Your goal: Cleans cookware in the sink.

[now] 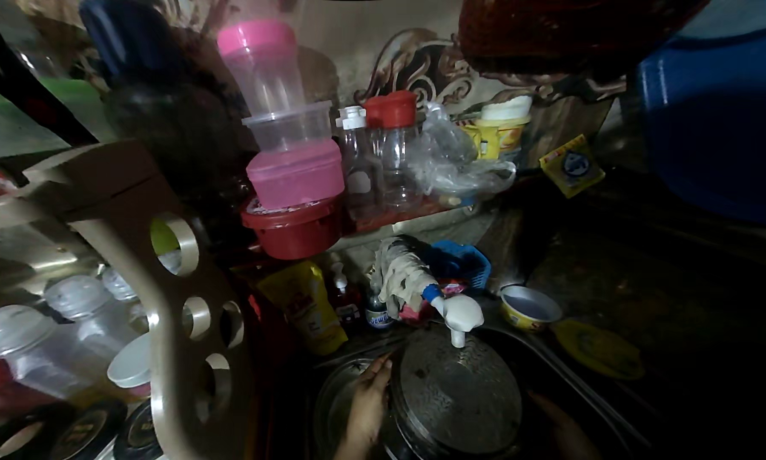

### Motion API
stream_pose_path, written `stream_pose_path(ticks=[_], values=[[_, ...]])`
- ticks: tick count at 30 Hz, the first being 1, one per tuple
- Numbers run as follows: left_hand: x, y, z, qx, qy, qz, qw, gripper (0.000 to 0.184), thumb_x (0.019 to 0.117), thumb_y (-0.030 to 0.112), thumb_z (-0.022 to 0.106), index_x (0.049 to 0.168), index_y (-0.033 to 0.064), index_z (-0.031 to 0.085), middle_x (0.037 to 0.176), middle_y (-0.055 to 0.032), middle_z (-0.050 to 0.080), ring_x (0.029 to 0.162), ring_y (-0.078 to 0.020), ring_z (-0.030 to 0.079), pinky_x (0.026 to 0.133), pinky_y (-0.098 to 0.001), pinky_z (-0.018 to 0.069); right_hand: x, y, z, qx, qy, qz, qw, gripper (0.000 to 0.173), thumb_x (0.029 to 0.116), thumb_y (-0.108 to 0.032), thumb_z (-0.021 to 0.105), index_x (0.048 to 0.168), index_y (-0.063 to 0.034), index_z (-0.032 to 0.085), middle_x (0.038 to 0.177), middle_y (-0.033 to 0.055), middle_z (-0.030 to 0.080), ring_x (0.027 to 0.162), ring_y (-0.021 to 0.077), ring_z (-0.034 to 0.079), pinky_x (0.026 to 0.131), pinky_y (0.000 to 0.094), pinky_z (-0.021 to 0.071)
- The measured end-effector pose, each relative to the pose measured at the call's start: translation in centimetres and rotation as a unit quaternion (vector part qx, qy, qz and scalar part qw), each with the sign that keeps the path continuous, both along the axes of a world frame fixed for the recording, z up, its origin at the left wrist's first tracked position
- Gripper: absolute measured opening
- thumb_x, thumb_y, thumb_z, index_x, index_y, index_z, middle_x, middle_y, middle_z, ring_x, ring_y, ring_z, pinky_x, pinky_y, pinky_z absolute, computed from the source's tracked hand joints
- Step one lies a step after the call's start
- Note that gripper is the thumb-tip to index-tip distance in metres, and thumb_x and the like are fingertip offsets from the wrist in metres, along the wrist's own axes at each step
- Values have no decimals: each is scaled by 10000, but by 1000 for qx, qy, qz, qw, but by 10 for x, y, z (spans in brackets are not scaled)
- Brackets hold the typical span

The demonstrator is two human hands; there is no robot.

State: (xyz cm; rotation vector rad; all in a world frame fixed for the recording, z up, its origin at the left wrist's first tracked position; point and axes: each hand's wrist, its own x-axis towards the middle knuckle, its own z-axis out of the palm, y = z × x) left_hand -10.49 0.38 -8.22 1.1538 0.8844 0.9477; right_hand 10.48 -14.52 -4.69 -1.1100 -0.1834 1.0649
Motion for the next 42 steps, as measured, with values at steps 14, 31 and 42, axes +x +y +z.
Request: stream_pose_path(ticks=[14, 31, 42], values=[[6, -5, 50, 4, 85, -3, 996, 343, 1102, 176, 423, 1326, 38, 643, 1292, -80, 675, 1148, -118, 647, 986, -307, 534, 5, 2, -8, -57, -7, -31, 998, 360, 1109, -345, 341, 1241, -110, 578, 996, 33, 702, 888, 130, 696, 744, 370, 611], [-6, -18, 55, -4, 109, 17, 994, 326, 1092, 184, 454, 1309, 38, 649, 1298, -77, 667, 1170, -113, 629, 1014, -312, 512, -33, -6, 81, -100, -68, -23, 992, 388, 1138, -226, 290, 1343, 30, 497, 1090, 114, 630, 889, 111, 625, 754, 281, 539], [-8, -35, 54, -95, 141, 7, 985, 397, 1106, 265, 424, 1410, 69, 587, 1398, -122, 606, 1227, -231, 609, 963, -454, 535, -3, -14, 18, -55, -82, -23, 995, 281, 1118, -228, 373, 1277, -60, 531, 979, -20, 676, 844, 36, 669, 742, 253, 591]])
